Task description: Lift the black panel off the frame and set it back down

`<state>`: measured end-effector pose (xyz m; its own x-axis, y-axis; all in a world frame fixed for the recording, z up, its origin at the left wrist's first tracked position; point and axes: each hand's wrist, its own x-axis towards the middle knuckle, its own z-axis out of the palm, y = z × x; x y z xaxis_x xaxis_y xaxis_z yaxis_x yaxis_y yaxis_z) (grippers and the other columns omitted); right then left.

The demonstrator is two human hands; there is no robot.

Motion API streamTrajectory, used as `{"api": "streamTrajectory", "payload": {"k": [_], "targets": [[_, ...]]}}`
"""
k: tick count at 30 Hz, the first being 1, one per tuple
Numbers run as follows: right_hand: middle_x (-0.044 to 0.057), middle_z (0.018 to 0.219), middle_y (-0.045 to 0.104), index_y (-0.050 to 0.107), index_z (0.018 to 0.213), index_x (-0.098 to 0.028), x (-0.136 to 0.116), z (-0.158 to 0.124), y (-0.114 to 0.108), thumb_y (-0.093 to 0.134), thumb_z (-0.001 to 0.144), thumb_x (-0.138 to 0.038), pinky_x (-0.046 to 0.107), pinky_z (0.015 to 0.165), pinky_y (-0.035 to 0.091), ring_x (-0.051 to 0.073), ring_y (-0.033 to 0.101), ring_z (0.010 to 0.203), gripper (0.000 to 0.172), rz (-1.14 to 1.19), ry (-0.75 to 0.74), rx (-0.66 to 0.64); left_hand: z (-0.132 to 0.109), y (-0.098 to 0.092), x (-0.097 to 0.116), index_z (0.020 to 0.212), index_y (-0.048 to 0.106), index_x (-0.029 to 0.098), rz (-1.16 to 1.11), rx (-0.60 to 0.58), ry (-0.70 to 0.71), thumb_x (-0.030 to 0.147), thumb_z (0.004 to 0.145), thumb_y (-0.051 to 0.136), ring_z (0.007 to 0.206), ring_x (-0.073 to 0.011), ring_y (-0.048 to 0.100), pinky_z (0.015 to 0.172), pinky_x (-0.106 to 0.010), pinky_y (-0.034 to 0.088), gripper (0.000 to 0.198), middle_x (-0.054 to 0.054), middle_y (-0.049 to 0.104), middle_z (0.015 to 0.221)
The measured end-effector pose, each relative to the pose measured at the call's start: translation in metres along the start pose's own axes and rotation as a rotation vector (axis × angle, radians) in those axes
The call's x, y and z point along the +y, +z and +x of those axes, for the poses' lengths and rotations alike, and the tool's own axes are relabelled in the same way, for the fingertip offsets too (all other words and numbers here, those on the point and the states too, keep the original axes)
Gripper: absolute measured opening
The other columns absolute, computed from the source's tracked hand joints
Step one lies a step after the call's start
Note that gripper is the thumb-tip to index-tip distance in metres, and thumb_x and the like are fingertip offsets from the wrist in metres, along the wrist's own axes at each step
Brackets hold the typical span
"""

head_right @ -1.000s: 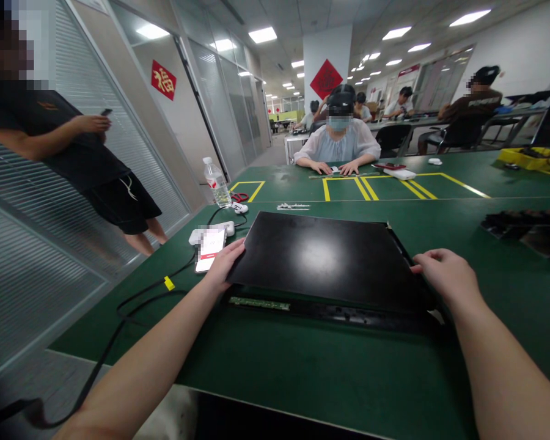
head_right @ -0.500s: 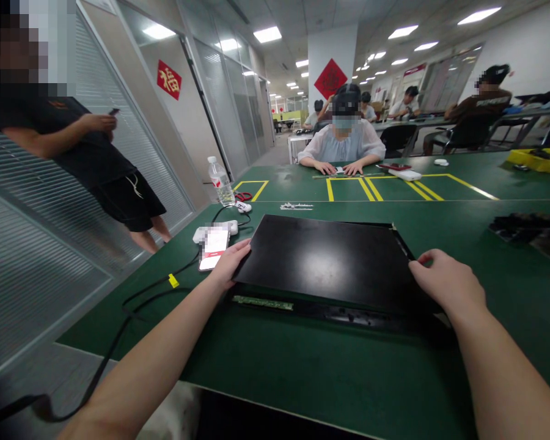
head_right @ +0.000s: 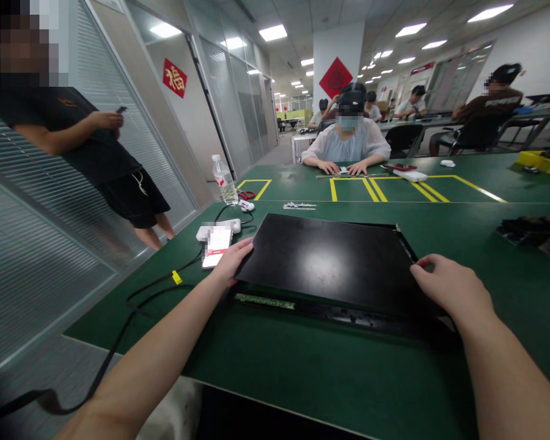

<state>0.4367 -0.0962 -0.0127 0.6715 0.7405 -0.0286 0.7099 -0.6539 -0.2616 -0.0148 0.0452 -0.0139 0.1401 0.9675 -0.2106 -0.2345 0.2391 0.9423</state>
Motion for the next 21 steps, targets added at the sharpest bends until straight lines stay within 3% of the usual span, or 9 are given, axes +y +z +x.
{"api": "streamTrajectory", "payload": {"k": [13,21], "targets": [[0.012,0.098,0.078,0.079,0.098,-0.030,0.007,0.006,0.003,0.053,0.081,-0.059,0.042,0.069,0.054,0.035,0.072,0.088,0.043,-0.014,-0.028,0.012,-0.001,0.002,0.000,0.121,0.079,0.015,0.016,0.031,0.012,0.013,0.087,0.072,0.085,-0.0229,0.078,0.086,-0.034,0.062,0.034,-0.007,0.083,0.090],[0.011,0.097,0.079,0.079,0.091,-0.029,0.003,-0.002,-0.012,0.057,0.079,-0.053,0.039,0.067,0.052,0.033,0.071,0.088,0.035,0.066,0.064,0.028,0.000,0.001,-0.001,0.120,0.078,0.015,0.005,0.028,0.013,0.012,0.088,0.071,0.084,-0.0213,0.078,0.087,-0.033,0.062,0.033,-0.007,0.083,0.089]]}}
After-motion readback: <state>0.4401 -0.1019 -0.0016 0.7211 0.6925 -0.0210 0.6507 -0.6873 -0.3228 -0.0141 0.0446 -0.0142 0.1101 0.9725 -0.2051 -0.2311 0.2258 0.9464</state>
